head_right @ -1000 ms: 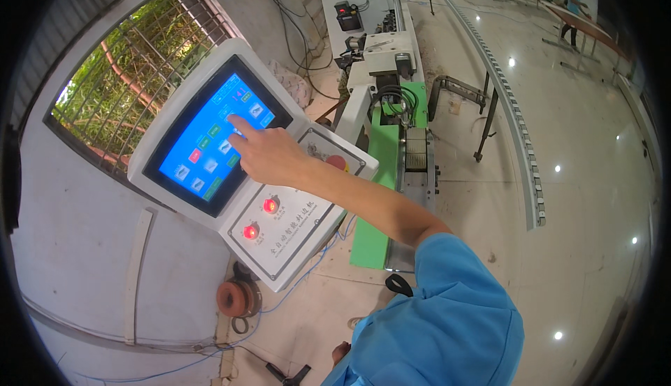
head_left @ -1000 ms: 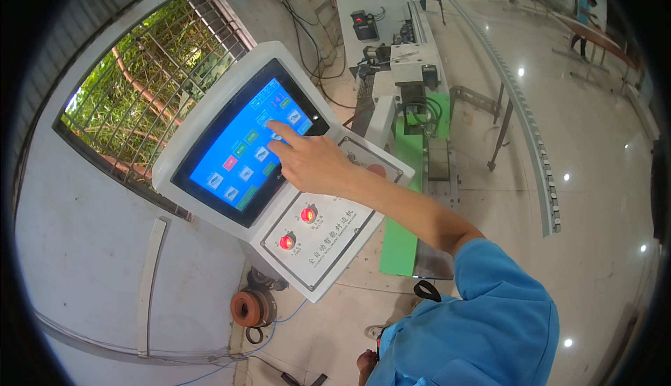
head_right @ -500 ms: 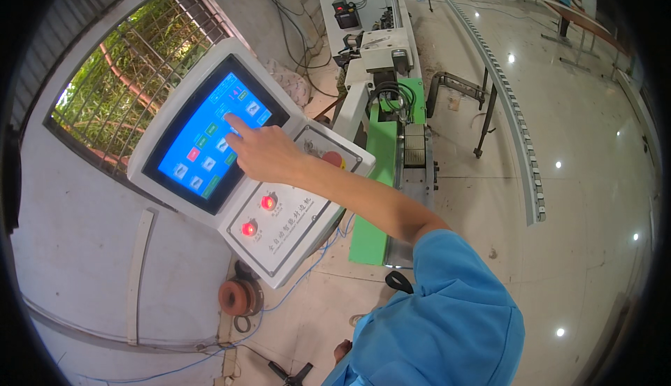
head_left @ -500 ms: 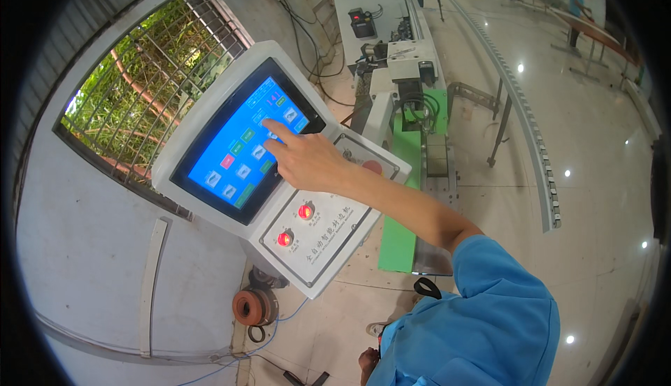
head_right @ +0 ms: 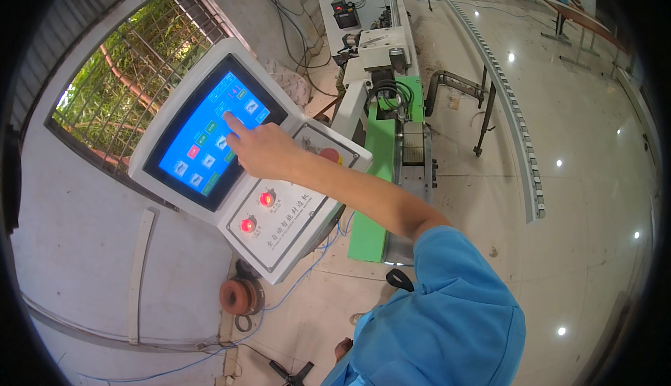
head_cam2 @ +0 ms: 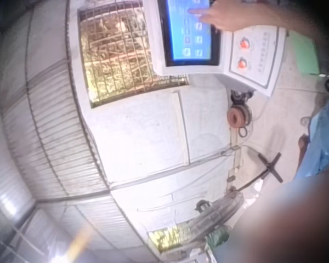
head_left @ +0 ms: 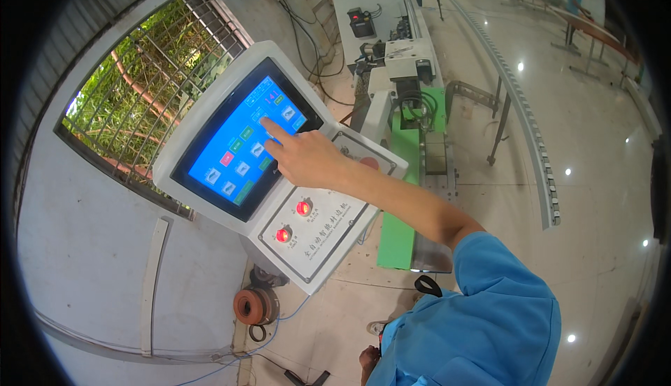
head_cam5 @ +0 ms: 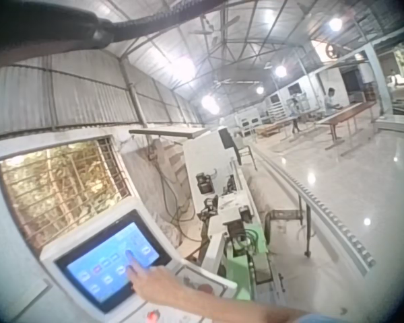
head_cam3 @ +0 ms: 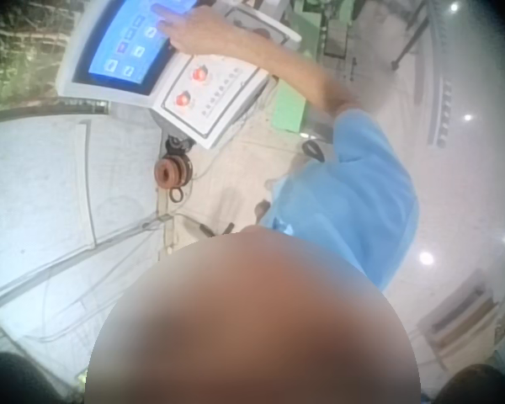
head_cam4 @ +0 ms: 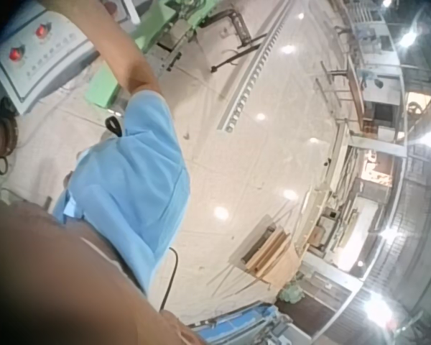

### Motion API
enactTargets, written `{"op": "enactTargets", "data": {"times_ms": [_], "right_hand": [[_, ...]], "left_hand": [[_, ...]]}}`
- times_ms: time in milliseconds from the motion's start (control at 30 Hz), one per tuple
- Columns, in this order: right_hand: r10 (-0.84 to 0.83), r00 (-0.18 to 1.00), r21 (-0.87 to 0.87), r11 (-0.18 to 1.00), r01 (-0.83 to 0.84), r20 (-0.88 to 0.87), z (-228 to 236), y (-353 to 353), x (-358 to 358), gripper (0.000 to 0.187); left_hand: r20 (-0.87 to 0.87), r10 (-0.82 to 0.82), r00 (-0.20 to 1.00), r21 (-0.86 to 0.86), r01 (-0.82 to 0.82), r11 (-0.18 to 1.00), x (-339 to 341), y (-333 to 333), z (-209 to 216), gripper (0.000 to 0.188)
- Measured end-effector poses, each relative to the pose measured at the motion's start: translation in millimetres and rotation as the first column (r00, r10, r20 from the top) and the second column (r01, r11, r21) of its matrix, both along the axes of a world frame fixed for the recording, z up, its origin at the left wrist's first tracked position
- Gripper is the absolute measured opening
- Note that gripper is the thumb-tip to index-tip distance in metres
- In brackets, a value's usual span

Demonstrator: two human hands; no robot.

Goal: The person operates a touchscreen control panel, then uses a wrench to tighten bolts on a machine's internal mechanism. They adjust multiple components within the machine while standing in a workshop.

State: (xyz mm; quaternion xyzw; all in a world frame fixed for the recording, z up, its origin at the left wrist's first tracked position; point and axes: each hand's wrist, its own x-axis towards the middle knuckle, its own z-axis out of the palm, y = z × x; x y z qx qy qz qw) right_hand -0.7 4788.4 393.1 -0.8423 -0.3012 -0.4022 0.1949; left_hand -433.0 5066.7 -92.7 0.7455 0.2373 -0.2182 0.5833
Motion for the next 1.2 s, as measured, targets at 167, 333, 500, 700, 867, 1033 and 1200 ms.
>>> {"op": "enactTargets", "data": {"times_ms": [167,333,500,700,867,1033,1200], "right_hand": [[-0.005,1.0,0.004,1.0,0.005,-0.002,1,1,-1,0.035],[0.016,0.999,0.024,1.0,-0.015,-0.036,1,3,-2,0.03],[0.02,1.0,0.071,0.997,-0.02,-0.012,8,2,-11,0.035],[0.191,0.965,0.242,0.942,-0.231,0.179,7,2,-36,0.031],[0.16,0.983,0.225,0.959,-0.175,0.085,0,3,-32,0.03],[0.131,0.991,0.203,0.97,-0.13,0.007,-10,1,-26,0.029],[0.077,0.997,0.175,0.981,-0.079,0.021,-10,-5,-23,0.031]], "left_hand": [[0.132,-0.694,0.708,0.723,0.411,0.556,-6,4,1,0.026],[-0.114,-0.605,0.788,0.676,0.508,0.534,-5,8,1,0.034],[0.037,-0.258,0.965,0.332,0.232,0.914,-12,-2,1,0.027],[0.15,-0.456,0.877,0.56,0.305,0.77,-17,-1,4,0.028],[0.009,-0.362,0.932,0.42,0.325,0.848,-16,4,3,0.023],[-0.107,-0.477,0.872,0.576,0.445,0.685,-14,9,2,0.02],[0.074,-0.643,0.762,0.68,0.433,0.592,-10,11,0,0.016]]}}
